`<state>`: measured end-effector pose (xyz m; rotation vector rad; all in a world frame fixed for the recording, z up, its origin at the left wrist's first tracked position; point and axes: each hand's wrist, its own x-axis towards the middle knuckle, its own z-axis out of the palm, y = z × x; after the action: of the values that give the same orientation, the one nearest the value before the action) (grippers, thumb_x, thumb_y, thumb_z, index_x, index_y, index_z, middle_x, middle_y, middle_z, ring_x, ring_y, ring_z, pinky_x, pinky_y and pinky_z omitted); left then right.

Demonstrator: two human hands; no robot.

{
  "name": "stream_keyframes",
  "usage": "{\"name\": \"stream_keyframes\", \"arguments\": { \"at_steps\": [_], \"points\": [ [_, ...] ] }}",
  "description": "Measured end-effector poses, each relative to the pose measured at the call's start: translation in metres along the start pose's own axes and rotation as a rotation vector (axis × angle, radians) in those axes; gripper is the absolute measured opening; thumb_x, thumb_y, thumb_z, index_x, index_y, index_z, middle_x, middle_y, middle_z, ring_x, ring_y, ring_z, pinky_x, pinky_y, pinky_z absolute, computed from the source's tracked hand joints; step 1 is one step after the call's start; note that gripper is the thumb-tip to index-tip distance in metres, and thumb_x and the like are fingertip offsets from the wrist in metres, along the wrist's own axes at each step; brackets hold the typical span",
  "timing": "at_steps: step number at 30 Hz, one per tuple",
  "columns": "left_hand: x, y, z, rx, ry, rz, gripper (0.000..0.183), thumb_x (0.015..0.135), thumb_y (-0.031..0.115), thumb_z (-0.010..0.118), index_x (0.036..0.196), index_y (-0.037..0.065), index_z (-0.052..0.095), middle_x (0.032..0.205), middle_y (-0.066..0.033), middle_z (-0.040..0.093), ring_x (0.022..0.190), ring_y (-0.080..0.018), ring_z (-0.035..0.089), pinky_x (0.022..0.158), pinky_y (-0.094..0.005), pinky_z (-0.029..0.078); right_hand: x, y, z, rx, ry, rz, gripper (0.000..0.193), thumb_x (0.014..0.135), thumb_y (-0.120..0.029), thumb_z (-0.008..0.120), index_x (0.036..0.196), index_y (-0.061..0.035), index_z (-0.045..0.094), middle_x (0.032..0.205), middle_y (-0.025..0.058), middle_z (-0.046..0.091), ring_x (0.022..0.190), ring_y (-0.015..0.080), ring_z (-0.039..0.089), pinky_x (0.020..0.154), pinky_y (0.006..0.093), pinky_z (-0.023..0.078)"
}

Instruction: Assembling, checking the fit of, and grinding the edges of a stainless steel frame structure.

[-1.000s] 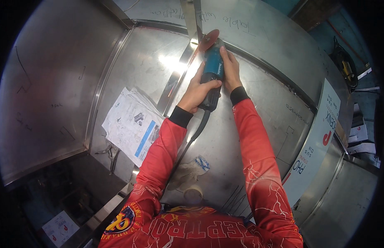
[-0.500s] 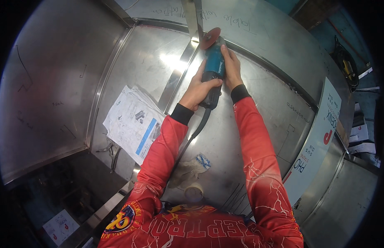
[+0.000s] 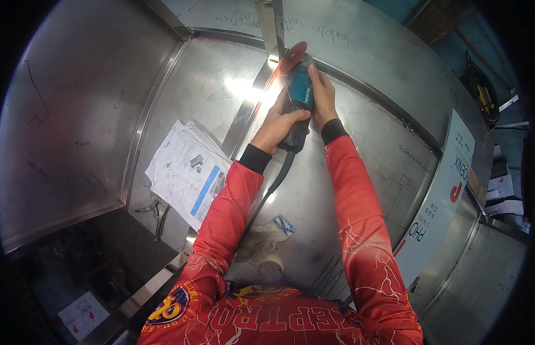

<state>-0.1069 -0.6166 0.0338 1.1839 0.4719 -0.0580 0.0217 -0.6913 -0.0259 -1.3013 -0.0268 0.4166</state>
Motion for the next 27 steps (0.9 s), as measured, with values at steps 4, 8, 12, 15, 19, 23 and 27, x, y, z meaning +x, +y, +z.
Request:
{"name": "stream_keyframes", "arguments": {
  "at_steps": [4, 8, 12, 15, 19, 23, 27],
  "points": [
    [0.0021, -0.0016, -0.0041, 0.020, -0.010, 0.079, 0.089, 0.077, 0.010, 0.065, 0.147, 0.010, 0.011, 0.098, -0.0165, 0.055, 0.064, -0.0208, 0.064, 0.050, -0.0294, 0.052, -0.0004, -0.0006, 0.0044, 0.045, -0.011, 0.007, 0.062, 0.082, -0.048, 0.064, 0.117, 0.0031, 0.056, 0.107, 0.0131, 0.058, 0.095, 0.0178, 0.055, 0.083, 0.0282, 0.045],
    [0.0008, -0.0021, -0.0002, -0.009, 0.017, 0.010, 0.088, 0.077, 0.010, 0.065, 0.147, 0.010, 0.011, 0.099, -0.0167, 0.055, 0.064, -0.0207, 0.064, 0.051, -0.0288, 0.052, -0.0004, -0.0010, 0.0013, -0.019, 0.010, -0.001, 0.063, 0.083, -0.048, 0.064, 0.118, 0.0035, 0.055, 0.108, 0.0135, 0.058, 0.096, 0.0181, 0.055, 0.084, 0.0282, 0.045],
    [0.0041, -0.0071, -0.0009, 0.036, 0.033, 0.053, 0.089, 0.077, 0.010, 0.065, 0.147, 0.010, 0.010, 0.100, -0.0174, 0.055, 0.064, -0.0210, 0.064, 0.051, -0.0289, 0.052, 0.0022, 0.0001, 0.0002, -0.013, -0.004, 0.004, 0.063, 0.083, -0.048, 0.063, 0.118, 0.0039, 0.055, 0.108, 0.0138, 0.058, 0.097, 0.0185, 0.055, 0.084, 0.0282, 0.045],
    [0.0007, -0.0036, 0.0012, 0.035, 0.049, 0.025, 0.089, 0.077, 0.011, 0.065, 0.147, 0.011, 0.010, 0.100, -0.0179, 0.055, 0.064, -0.0209, 0.064, 0.051, -0.0291, 0.052, -0.0008, -0.0031, 0.0027, -0.019, -0.003, 0.012, 0.061, 0.084, -0.047, 0.063, 0.117, 0.0033, 0.056, 0.108, 0.0138, 0.058, 0.096, 0.0185, 0.055, 0.083, 0.0287, 0.045],
    [-0.0006, -0.0015, -0.0002, -0.004, 0.022, 0.042, 0.089, 0.077, 0.011, 0.065, 0.147, 0.010, 0.010, 0.100, -0.0184, 0.055, 0.064, -0.0209, 0.064, 0.051, -0.0292, 0.052, -0.0013, -0.0038, 0.0052, 0.014, -0.004, 0.021, 0.061, 0.084, -0.048, 0.062, 0.117, 0.0027, 0.056, 0.108, 0.0145, 0.058, 0.096, 0.0191, 0.056, 0.083, 0.0296, 0.046],
    [-0.0009, 0.0011, 0.0002, -0.027, -0.001, 0.013, 0.088, 0.078, 0.012, 0.064, 0.147, 0.010, 0.009, 0.101, -0.0188, 0.055, 0.064, -0.0207, 0.064, 0.051, -0.0291, 0.052, 0.0014, -0.0019, 0.0039, -0.063, 0.045, 0.015, 0.062, 0.083, -0.049, 0.063, 0.117, 0.0022, 0.057, 0.108, 0.0153, 0.058, 0.097, 0.0206, 0.056, 0.084, 0.0304, 0.046],
    [0.0004, -0.0008, -0.0025, 0.077, -0.001, 0.012, 0.088, 0.078, 0.013, 0.064, 0.147, 0.011, 0.010, 0.103, -0.0195, 0.054, 0.065, -0.0206, 0.064, 0.052, -0.0293, 0.053, -0.0005, 0.0037, 0.0008, -0.092, 0.098, -0.036, 0.063, 0.082, -0.050, 0.063, 0.118, 0.0022, 0.056, 0.110, 0.0152, 0.058, 0.100, 0.0215, 0.055, 0.088, 0.0309, 0.043]
  ]
}}
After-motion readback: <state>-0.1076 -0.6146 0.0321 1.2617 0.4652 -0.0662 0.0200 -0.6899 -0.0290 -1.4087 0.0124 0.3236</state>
